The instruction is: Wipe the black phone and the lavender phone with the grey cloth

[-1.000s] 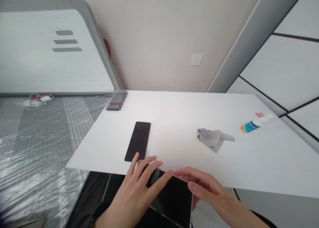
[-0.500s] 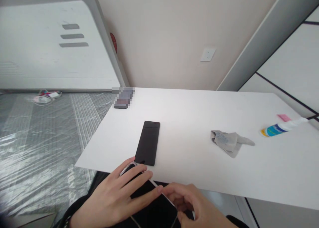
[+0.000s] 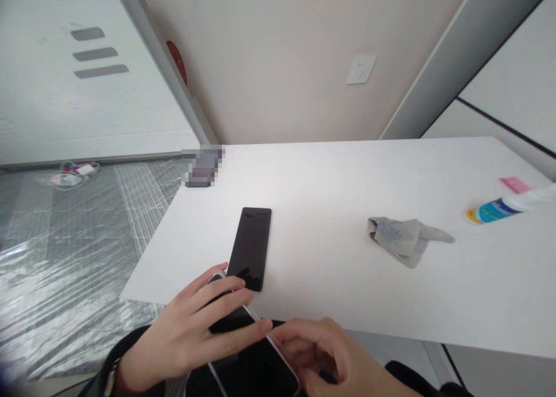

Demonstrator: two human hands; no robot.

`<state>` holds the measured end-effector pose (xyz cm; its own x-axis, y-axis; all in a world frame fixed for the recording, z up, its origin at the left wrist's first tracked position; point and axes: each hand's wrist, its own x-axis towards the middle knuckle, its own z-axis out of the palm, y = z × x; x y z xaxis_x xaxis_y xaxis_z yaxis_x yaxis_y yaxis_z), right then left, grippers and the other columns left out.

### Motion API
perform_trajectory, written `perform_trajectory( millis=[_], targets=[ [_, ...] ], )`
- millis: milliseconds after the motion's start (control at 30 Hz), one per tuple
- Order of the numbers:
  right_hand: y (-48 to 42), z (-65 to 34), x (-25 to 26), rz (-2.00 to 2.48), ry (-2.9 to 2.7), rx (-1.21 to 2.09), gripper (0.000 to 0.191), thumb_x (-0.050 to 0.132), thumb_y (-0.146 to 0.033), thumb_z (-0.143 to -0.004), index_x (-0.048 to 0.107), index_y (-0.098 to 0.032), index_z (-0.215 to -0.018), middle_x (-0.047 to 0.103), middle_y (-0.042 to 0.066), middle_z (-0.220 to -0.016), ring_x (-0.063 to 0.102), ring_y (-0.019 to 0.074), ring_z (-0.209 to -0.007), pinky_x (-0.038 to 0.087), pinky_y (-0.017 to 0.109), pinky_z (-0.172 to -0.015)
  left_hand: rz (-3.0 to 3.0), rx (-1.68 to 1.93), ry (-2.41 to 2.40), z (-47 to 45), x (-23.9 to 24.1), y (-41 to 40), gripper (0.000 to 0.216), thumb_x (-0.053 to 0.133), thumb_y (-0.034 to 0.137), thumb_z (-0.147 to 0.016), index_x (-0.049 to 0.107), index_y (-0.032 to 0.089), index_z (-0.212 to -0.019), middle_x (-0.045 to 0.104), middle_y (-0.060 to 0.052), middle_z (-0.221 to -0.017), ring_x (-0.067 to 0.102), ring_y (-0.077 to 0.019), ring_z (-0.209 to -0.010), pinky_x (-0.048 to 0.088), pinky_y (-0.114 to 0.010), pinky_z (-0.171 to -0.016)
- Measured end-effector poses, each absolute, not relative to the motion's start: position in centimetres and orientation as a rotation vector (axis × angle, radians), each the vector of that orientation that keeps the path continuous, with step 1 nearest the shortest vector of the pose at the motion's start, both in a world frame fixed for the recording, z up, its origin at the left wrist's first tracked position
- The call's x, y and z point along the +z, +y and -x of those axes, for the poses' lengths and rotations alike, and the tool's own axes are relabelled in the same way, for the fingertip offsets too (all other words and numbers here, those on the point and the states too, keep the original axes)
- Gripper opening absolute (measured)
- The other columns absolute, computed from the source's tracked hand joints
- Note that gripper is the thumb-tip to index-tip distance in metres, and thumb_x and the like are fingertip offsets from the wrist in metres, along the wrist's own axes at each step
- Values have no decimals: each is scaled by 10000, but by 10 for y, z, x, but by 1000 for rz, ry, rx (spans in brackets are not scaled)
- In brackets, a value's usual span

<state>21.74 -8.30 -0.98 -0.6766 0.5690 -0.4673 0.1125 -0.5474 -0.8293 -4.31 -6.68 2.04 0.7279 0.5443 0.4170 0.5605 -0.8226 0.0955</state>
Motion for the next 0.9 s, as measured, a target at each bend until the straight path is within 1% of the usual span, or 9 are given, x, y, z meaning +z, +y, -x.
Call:
perform_trajectory(
  millis=[100,167,233,300,367,400,467,700,900],
  targets=[
    [-77,-217,-18,901,-1135,2274,464,753,-618,-839,788,-295,-1169,792,100,-1071,734,266,-980,574,409,-908,2880,-643,-984,42,16,-65,373,534,118,-995,663,305,-1290,709,-14,-1091,613,-183,-1104,437,-409,-1129],
    [-75,-215,-28,860,-993,2212,422,747,-611,-856,788,-313,-1151,776,77,-1131,722,250,-1011,581,379,-886,2805,-614,-1095,39,12,-66,441,500,57,-960,639,265,-1324,696,-52,-1132,605,-213,-1116,467,-437,-1093],
    [-74,-214,-35,815,-938,2187,434,738,-575,-882,750,-302,-1218,745,77,-1195,706,243,-1046,588,357,-851,2700,-613,-1240,34,7,-67,542,478,-7,-890,609,226,-1361,673,-92,-1159,589,-248,-1116,503,-458,-1032],
    [-72,-213,-37,742,-952,2198,539,767,-521,-880,646,-301,-1356,695,86,-1289,684,249,-1124,586,369,-884,2614,-632,-1353,28,4,-69,618,481,-37,-832,578,204,-1393,650,-117,-1184,570,-276,-1114,519,-472,-987],
    [-72,-212,-36,683,-971,2200,665,794,-465,-880,507,-325,-1464,666,85,-1338,671,247,-1185,560,415,-983,2561,-637,-1409,23,2,-72,657,490,-48,-804,559,199,-1409,638,-125,-1204,555,-291,-1122,516,-484,-976],
    [-72,-212,-35,660,-979,2202,700,798,-443,-886,455,-332,-1487,666,84,-1334,671,243,-1196,543,439,-1023,2539,-638,-1424,21,3,-74,673,491,-56,-791,554,200,-1411,635,-125,-1209,549,-294,-1126,512,-486,-974],
    [-73,-211,-34,640,-994,2187,720,792,-428,-900,406,-319,-1498,680,89,-1296,677,237,-1195,525,468,-1060,2500,-630,-1448,18,4,-77,713,484,-75,-757,551,204,-1409,631,-120,-1213,540,-295,-1128,505,-480,-970],
    [-73,-211,-28,600,-1074,2162,717,774,-459,-910,395,-279,-1492,699,71,-1187,694,214,-1129,543,438,-1039,2483,-603,-1525,18,7,-85,801,453,-89,-708,515,224,-1442,610,-107,-1192,536,-284,-1104,496,-443,-926],
    [-66,-209,-26,663,-1080,2183,748,777,-512,-887,421,-249,-1490,709,74,-1166,698,232,-1120,544,440,-1028,2496,-565,-1598,19,2,-83,758,492,-49,-776,482,239,-1477,594,-116,-1184,536,-297,-1084,481,-444,-894]
  ],
)
